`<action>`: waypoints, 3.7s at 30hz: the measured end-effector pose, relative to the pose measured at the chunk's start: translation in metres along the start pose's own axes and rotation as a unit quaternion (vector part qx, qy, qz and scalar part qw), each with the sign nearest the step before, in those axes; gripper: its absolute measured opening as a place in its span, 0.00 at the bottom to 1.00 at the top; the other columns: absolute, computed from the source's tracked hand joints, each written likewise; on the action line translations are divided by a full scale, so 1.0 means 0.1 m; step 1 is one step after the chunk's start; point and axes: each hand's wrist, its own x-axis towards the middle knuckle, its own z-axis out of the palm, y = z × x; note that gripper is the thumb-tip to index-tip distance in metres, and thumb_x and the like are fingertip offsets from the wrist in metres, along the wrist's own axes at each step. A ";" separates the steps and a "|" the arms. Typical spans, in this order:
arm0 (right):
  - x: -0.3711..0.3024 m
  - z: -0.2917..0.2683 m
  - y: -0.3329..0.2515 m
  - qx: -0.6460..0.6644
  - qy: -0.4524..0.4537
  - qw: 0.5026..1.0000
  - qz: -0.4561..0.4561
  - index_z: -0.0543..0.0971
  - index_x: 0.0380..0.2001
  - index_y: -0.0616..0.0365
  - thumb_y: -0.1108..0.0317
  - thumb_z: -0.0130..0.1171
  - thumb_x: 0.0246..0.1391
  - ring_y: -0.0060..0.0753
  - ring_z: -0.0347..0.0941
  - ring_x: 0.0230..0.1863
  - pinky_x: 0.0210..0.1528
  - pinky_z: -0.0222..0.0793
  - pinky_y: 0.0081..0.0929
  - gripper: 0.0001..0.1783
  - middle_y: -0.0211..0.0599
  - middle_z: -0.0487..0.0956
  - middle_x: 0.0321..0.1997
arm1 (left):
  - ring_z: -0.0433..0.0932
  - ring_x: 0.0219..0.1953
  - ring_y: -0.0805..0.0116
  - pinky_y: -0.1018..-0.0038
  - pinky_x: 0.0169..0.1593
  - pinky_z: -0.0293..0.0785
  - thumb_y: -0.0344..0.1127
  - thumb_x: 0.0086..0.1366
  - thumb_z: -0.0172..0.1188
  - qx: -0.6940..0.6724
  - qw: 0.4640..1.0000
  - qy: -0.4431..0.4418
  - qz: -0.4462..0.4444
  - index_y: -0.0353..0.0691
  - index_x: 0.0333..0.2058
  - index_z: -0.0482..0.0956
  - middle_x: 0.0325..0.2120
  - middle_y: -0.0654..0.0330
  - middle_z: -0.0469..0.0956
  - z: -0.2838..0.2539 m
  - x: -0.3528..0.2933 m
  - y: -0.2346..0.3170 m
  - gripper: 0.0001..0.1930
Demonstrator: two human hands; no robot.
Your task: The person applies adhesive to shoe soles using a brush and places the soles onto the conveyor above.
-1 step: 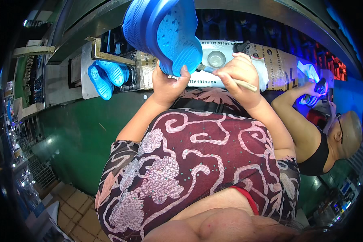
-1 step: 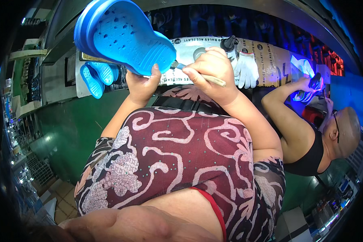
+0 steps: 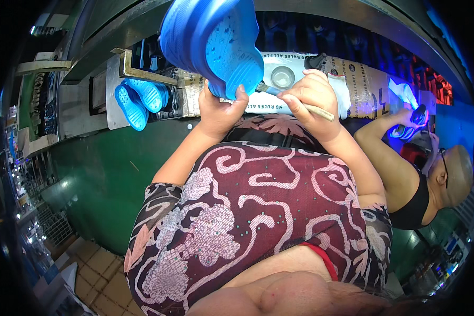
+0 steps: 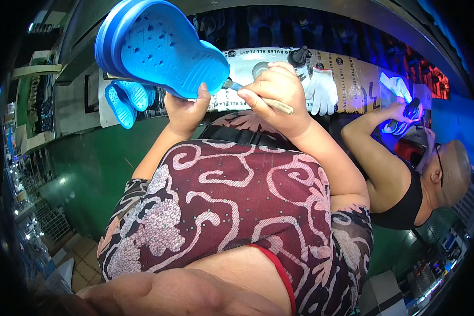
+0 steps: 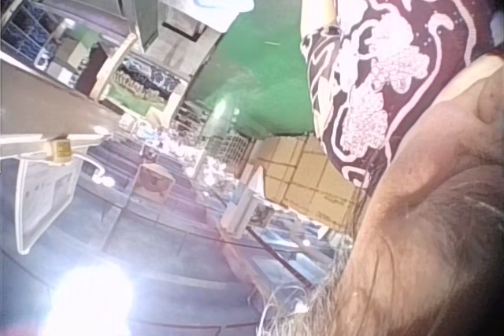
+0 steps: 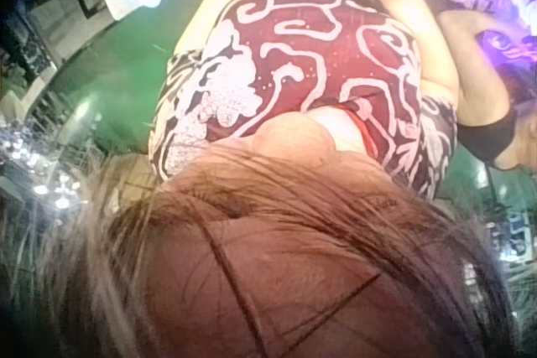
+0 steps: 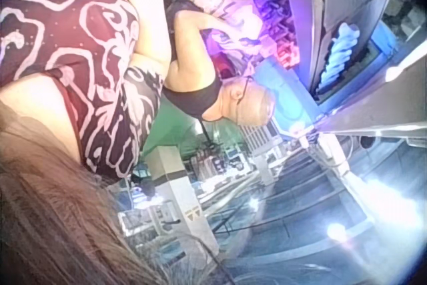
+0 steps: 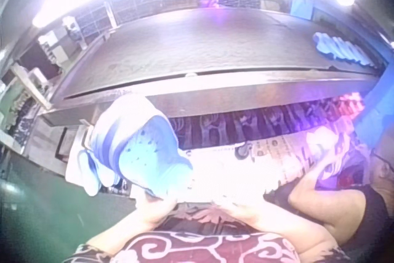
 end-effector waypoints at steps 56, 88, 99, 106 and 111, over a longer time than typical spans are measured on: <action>-0.81 -0.16 0.10 0.105 0.188 0.894 0.393 0.76 0.23 0.67 0.64 0.41 0.62 0.21 0.67 0.24 0.31 0.63 0.20 0.21 0.34 0.73 0.22 | 0.79 0.36 0.60 0.75 0.38 0.76 0.49 0.62 0.53 -0.479 0.714 -0.288 -0.420 0.36 0.50 0.66 0.36 0.47 0.76 0.74 1.16 0.02 0.25; 0.71 4.77 0.54 0.204 -0.368 0.826 0.375 0.63 0.54 0.69 0.44 0.63 0.39 0.48 0.69 0.52 0.52 0.64 0.32 0.47 0.56 0.70 0.52 | 0.78 0.35 0.64 0.71 0.40 0.75 0.53 0.52 0.62 -0.033 0.805 0.173 -0.566 0.32 0.47 0.72 0.38 0.51 0.77 -3.51 -0.83 -1.97 0.31; 0.30 3.17 0.15 -0.035 -0.613 0.774 0.156 0.72 0.47 0.62 0.42 0.60 0.40 0.50 0.74 0.42 0.44 0.69 0.36 0.37 0.55 0.77 0.41 | 0.74 0.40 0.67 0.69 0.45 0.71 0.37 0.53 0.63 -0.182 0.803 0.242 -0.513 0.33 0.48 0.67 0.41 0.55 0.74 -2.05 -1.82 -0.54 0.26; 0.02 2.14 0.35 -0.036 -0.602 0.764 0.231 0.74 0.45 0.61 0.45 0.58 0.43 0.47 0.74 0.44 0.46 0.68 0.34 0.33 0.54 0.77 0.41 | 0.75 0.42 0.64 0.69 0.47 0.71 0.38 0.42 0.66 -0.117 0.901 0.096 -0.406 0.32 0.50 0.66 0.41 0.52 0.74 -1.33 -1.73 -0.45 0.35; -0.11 1.84 0.77 0.018 -0.505 0.787 0.353 0.72 0.46 0.65 0.42 0.56 0.44 0.40 0.76 0.27 0.29 0.71 0.31 0.36 0.49 0.78 0.32 | 0.73 0.46 0.52 0.66 0.49 0.69 0.44 0.40 0.68 0.127 0.875 0.064 -0.463 0.31 0.48 0.68 0.43 0.44 0.73 -1.08 -0.88 -0.72 0.37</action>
